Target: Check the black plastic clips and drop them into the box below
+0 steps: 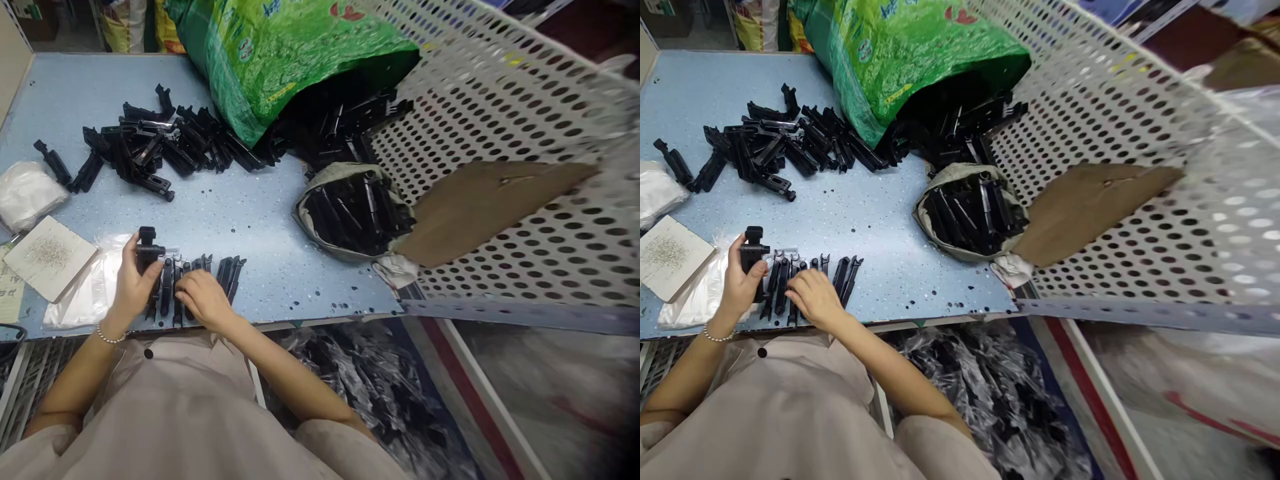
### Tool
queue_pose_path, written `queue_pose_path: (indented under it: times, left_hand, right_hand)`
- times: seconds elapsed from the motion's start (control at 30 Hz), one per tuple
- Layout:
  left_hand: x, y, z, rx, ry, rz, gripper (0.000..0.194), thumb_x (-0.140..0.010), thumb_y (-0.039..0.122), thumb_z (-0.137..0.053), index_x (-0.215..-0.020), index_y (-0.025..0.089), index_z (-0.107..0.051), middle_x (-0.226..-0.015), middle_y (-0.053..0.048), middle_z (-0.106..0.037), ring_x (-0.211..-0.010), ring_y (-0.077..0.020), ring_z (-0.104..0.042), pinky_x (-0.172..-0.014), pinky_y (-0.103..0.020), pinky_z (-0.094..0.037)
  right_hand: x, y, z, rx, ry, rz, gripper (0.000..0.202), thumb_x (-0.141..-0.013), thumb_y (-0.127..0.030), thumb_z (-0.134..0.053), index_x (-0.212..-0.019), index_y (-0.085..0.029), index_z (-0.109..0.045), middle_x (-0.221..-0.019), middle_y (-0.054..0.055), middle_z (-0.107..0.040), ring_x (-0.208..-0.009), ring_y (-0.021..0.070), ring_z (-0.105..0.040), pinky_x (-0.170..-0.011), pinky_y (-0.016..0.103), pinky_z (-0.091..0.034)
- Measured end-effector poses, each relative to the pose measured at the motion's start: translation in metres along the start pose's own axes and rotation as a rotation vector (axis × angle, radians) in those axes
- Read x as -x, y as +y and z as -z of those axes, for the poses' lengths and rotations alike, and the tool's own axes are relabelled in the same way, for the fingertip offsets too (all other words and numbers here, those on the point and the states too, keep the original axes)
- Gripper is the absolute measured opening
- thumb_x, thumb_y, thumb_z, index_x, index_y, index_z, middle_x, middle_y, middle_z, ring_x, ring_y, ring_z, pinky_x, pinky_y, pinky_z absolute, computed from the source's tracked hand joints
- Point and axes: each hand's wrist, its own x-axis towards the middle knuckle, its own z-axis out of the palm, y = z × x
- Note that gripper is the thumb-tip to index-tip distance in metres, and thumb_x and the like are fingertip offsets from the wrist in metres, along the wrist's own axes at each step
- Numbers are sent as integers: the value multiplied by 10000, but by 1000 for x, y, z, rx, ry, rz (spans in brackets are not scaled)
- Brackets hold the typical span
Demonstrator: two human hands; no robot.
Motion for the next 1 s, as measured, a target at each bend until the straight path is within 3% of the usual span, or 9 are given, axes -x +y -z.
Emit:
queue_pose_path:
  times: [0.13, 0.3, 0.4, 0.53, 0.67, 0.77, 0.83, 0.9, 1.0]
  left_hand:
    - [-11, -32, 15, 50, -156, 363, 637, -805, 592, -711, -1276, 199, -538, -914, -54, -677, -713, -190, -675, -666, -324, -566]
    - [-13, -41, 2, 500, -50, 526, 504, -817, 638, -673, -954, 156, -621, -842, -46, -670, -745, -179, -686, -728, -335, -600]
    - [-7, -29, -14, 742, 36, 561, 528, -857, 650, -616, -873, 124, -660, -822, -71, -689, -777, -176, -701, -811, -333, -592]
    - [8, -7, -35, 861, 138, 439, 535, -889, 667, -559, -940, 147, -677, -899, -67, -704, -882, -177, -701, -881, -325, -560]
    - [10, -3, -23, 528, 55, 217, 568, -929, 680, -459, -1115, 189, -676, -1157, -98, -660, -1136, -235, -618, -1012, -384, -485]
    - [0, -16, 2, -127, 221, 27, 517, -910, 589, -566, -1263, 213, -610, -1398, -135, -500, -1372, -317, -414, -1120, -481, -364]
    - [-6, -27, 12, -522, 241, -11, 473, -855, 507, -669, -1199, 184, -631, -1436, -178, -458, -1385, -394, -350, -1107, -570, -319]
    - [-7, -37, 17, -698, 133, -20, 278, -868, 406, -651, -1006, 166, -676, -1321, -190, -563, -1301, -411, -416, -1047, -589, -336]
    - [-7, -44, 36, -532, -45, 53, 235, -920, 352, -538, -806, 178, -648, -941, -118, -682, -1011, -306, -590, -893, -460, -442]
  right_hand:
    - [17, 43, 19, 82, -63, -88, 485, -968, -399, -565, -1388, -158, -536, -1427, 173, -539, -1333, 341, -477, -1113, 567, -403]
    - [28, 96, 51, 42, -35, -176, 296, -953, -277, -582, -1222, -189, -668, -1388, 156, -600, -1352, 362, -485, -1125, 576, -408]
    - [21, 67, 58, -116, 104, -290, 299, -956, -350, -592, -1207, -210, -671, -1279, 146, -657, -1292, 340, -540, -1109, 566, -429]
    - [2, -10, 36, -644, -67, -435, 573, -943, -427, -606, -1464, -240, -457, -1375, 128, -609, -1169, 270, -637, -953, 466, -553]
    - [-14, -39, 14, -996, -70, -549, 570, -831, -386, -726, -1347, -212, -560, -1286, 94, -657, -1164, 270, -623, -1031, 460, -485]
    - [-21, -33, 9, -1358, 3, -673, 431, -776, -403, -772, -1144, -212, -653, -1101, 55, -710, -1017, 235, -668, -984, 430, -505]
    - [-27, -32, 3, -1608, 30, -709, 416, -756, -450, -785, -1074, -213, -660, -1013, 45, -719, -964, 227, -685, -943, 419, -524]
    - [-33, -34, -5, -1741, 57, -738, 433, -730, -479, -799, -1042, -213, -660, -954, 45, -723, -969, 230, -687, -905, 398, -535]
    - [-36, -35, -14, -1701, 99, -835, 397, -704, -444, -820, -990, -220, -661, -943, 39, -722, -997, 221, -671, -883, 365, -533]
